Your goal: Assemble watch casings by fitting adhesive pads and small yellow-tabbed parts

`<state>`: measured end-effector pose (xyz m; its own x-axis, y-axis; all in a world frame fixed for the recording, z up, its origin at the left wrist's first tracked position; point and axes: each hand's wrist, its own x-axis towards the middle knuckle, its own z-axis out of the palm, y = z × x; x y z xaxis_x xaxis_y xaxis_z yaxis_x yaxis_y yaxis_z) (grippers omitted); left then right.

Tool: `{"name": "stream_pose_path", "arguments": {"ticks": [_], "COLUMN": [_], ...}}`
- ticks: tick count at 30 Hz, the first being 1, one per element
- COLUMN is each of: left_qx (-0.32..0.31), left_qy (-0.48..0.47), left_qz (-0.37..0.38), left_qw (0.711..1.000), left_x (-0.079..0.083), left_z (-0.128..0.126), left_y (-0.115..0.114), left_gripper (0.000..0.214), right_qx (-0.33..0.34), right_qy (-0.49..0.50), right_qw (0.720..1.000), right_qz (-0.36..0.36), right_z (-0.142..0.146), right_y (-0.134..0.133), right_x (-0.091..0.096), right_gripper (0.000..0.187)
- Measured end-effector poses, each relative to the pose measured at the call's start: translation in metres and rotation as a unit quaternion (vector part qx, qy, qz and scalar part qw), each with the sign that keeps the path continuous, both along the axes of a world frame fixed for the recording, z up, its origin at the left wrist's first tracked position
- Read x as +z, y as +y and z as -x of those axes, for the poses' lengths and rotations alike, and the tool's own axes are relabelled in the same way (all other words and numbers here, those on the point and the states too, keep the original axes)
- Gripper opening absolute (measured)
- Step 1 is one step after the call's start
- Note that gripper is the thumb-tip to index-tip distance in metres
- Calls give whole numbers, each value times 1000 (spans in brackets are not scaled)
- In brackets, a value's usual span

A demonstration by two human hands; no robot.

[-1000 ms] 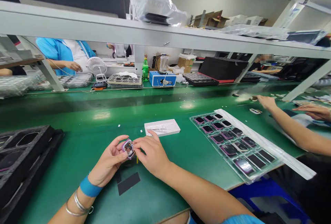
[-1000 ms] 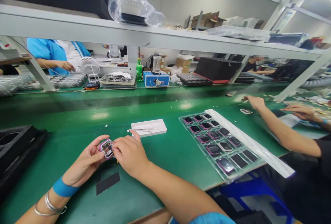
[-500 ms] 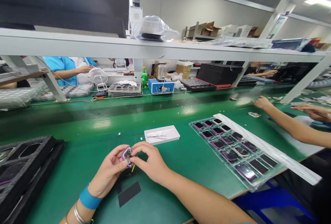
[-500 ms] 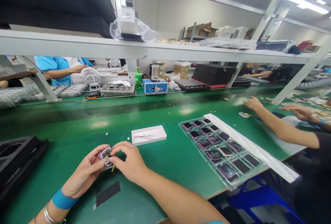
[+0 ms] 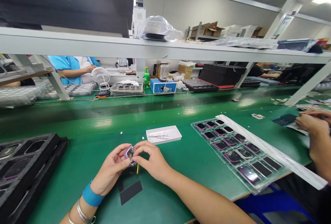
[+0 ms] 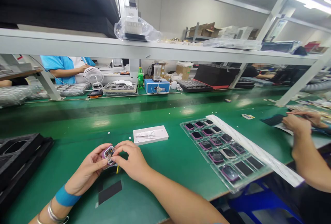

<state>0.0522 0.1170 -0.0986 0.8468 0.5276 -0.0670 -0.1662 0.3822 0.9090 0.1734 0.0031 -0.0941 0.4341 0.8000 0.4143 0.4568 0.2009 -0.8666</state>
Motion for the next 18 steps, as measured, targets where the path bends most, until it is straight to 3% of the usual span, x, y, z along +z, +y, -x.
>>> {"name": "stream_pose_path", "arguments": {"ticks": [18], "left_qx": [9], "left_qy": [17], "left_qz": [-14], "left_qw": [1000], "left_x": [-2], "left_z": [-3], "left_y": [-2], "left_gripper": [43], "right_qx": [4], "right_qy": [-14], "right_qw": [998], "right_qz": [54], "right_z": [-5], "right_y": [4], "right_x": [-7], "right_gripper": [9]}}
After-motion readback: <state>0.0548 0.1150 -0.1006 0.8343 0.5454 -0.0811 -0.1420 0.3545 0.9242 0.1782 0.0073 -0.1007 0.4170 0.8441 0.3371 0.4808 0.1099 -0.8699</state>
